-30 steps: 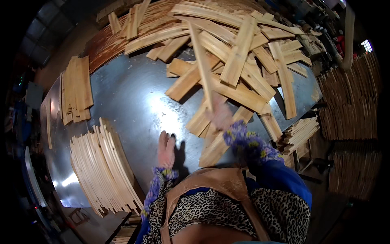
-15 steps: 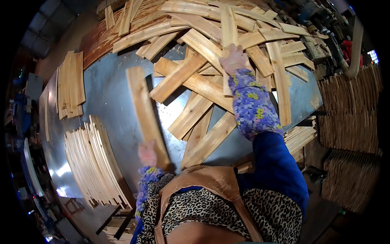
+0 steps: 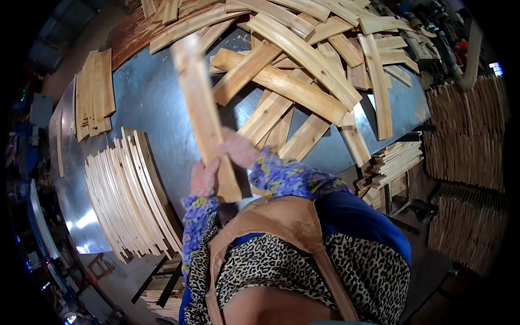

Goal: The person sorts and stacks wooden planks on a metal table. They pick up individual planks from a scattered pile, inspect them, and place them into a neat, aligned stack. The person occasionally lifts the entire stack to adjust its position on the table.

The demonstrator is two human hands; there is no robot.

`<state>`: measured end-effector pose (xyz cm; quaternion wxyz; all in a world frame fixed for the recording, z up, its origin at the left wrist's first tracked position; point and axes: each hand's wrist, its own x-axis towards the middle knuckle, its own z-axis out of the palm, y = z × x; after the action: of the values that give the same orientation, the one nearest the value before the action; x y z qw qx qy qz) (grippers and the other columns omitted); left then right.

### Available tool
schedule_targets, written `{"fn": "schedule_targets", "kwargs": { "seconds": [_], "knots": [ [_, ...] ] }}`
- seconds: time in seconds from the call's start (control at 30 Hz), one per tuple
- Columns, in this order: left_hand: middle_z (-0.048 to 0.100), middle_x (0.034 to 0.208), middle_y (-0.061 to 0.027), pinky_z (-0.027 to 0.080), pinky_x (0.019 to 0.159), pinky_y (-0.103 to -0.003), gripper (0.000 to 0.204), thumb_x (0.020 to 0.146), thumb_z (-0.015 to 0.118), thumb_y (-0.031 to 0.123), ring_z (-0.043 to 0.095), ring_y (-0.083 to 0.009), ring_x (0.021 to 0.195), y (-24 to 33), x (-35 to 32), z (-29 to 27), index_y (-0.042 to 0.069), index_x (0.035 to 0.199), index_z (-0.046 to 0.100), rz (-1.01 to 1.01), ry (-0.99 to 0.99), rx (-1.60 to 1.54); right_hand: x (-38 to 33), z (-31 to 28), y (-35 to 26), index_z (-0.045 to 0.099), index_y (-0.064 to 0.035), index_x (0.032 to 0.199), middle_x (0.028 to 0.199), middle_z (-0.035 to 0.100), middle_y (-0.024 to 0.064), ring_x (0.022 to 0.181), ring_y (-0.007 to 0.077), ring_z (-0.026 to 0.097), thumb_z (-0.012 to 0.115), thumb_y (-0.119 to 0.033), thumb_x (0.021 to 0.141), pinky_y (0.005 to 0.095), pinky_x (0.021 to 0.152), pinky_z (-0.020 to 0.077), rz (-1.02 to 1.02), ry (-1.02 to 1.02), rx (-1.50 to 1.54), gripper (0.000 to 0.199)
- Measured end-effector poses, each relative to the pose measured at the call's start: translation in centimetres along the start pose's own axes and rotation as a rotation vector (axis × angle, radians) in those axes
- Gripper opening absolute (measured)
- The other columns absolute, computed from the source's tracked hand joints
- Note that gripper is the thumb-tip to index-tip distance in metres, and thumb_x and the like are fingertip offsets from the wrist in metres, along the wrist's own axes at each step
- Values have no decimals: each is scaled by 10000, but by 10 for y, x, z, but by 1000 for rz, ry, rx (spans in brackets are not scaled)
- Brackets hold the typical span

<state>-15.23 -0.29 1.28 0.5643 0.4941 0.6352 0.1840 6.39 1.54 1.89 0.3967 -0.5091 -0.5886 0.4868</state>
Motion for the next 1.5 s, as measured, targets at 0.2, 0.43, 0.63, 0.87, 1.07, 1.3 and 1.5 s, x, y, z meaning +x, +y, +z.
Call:
{"fn": "schedule_targets", "kwargs": {
  "seconds": [0.2,0.43,0.63,0.87,1.07,1.3,1.5],
  "knots": [
    [707,1337,-284,547,1070,-454,677,944,760,362,703,-379,1180,-104,-30,-52,-107,1412,622,-211,327,-66,15,-153,72,542,-61,1571,1407,681,204,1264,336,668,763,-331,983,468,1115,538,3,359,-594,683],
    [523,1591,-317,469,1192,-488,571,991,735,258,560,-477,1410,-165,-84,-104,-120,1398,601,-91,663,659,21,-276,1,556,-100,1588,1460,689,221,1388,396,635,786,-552,854,489,1179,481,550,116,-1012,893],
    [590,1523,-241,531,1091,-499,315,963,771,227,618,-439,1320,-138,-123,-105,1,1176,719,-100,765,970,32,-150,-69,750,-75,1341,1123,794,243,1063,396,767,654,-452,943,505,968,598,389,-373,-969,557],
    [537,1592,-241,339,1282,-545,593,959,763,455,489,-438,1468,-145,-116,-122,66,1401,699,-64,759,863,4,150,-19,704,-44,1328,1219,762,263,1131,475,725,630,-531,1014,543,1018,572,306,-820,-492,584],
    [451,1630,-240,281,1313,-583,819,918,813,299,408,-442,1523,-158,-131,-116,44,1616,468,6,687,1031,50,180,-3,726,-21,1315,1266,732,249,1188,404,706,605,-153,937,514,1085,545,-336,-635,-629,418],
    [475,1608,-235,333,1274,-580,792,897,796,259,440,-424,1496,-146,-129,-123,40,1594,488,80,688,974,210,-45,-31,536,-127,1578,1439,640,238,1391,421,581,742,-501,893,539,1120,513,-13,-525,-1350,808],
    [488,1614,-248,336,1271,-593,822,924,815,417,453,-443,1499,-151,-134,-119,33,1588,517,53,714,948,164,44,-68,603,-19,1485,1284,737,189,1178,332,713,517,-676,1069,471,1038,561,464,-618,-641,781]
  ]
}}
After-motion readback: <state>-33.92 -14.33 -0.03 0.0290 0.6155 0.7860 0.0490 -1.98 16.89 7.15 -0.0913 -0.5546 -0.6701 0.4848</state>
